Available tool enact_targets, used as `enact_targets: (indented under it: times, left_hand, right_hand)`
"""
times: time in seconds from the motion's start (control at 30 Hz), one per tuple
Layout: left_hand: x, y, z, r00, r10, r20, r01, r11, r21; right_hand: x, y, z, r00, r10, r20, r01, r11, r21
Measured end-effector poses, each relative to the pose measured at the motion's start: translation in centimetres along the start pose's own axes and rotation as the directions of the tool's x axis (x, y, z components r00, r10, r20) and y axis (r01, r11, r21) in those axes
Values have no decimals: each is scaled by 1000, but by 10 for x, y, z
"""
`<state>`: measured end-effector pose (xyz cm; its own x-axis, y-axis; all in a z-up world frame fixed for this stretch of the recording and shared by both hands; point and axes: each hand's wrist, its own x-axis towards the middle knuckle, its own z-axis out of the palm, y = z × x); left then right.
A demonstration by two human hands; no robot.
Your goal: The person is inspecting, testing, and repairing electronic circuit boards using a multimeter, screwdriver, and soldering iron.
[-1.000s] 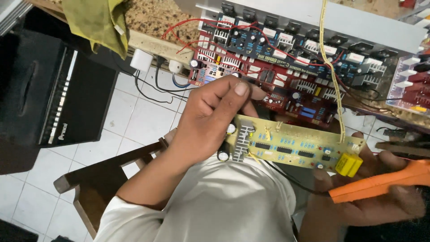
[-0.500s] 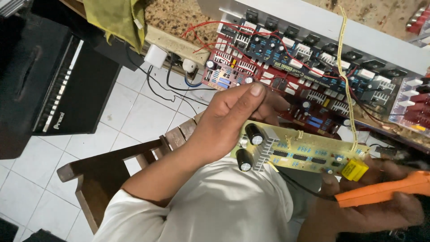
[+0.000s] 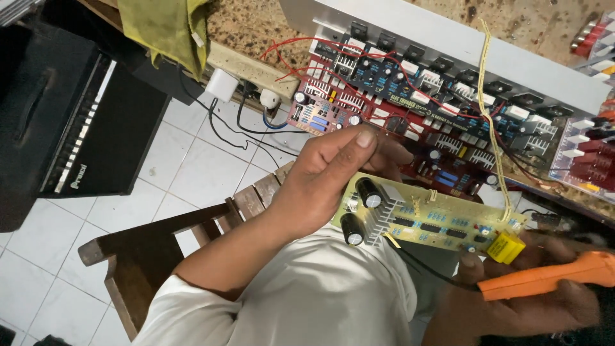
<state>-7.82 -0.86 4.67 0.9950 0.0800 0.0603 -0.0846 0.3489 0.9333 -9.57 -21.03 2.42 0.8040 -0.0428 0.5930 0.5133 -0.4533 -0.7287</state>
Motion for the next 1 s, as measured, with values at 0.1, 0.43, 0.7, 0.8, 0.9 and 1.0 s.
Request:
enact_targets:
  times: [0.1,0.43,0.7,0.8,0.9,1.0]
  left_hand:
    - [-1,1,0,1000,6,10,-6,1000,-8]
    - [-3,3,-6,995,58,84,-66,993,101]
    - [-5,1,-7,972,97,215,-54,979,-197]
    - [-4,-6,-11,936,200,289,-167,976,-138]
    - [-5,1,-9,939,131,318,-92,987,-134]
    - [-6,-1,-10,934,155,323,-133,987,-89]
  right_hand:
    - [10,-3,-3,993,-90,70,95,994,-63]
    - [0,7,-1,998,-45,-44,40,993,-108]
    - [-4,8,-8,996,83,-38,-88,985,-146]
    - [4,38,-14,984,-177,-35,162,952,-259]
    - [9,34,-2,971,-153,-183,130,983,-133]
    - [8,34,-8,977,-150,-150,122,975,-185]
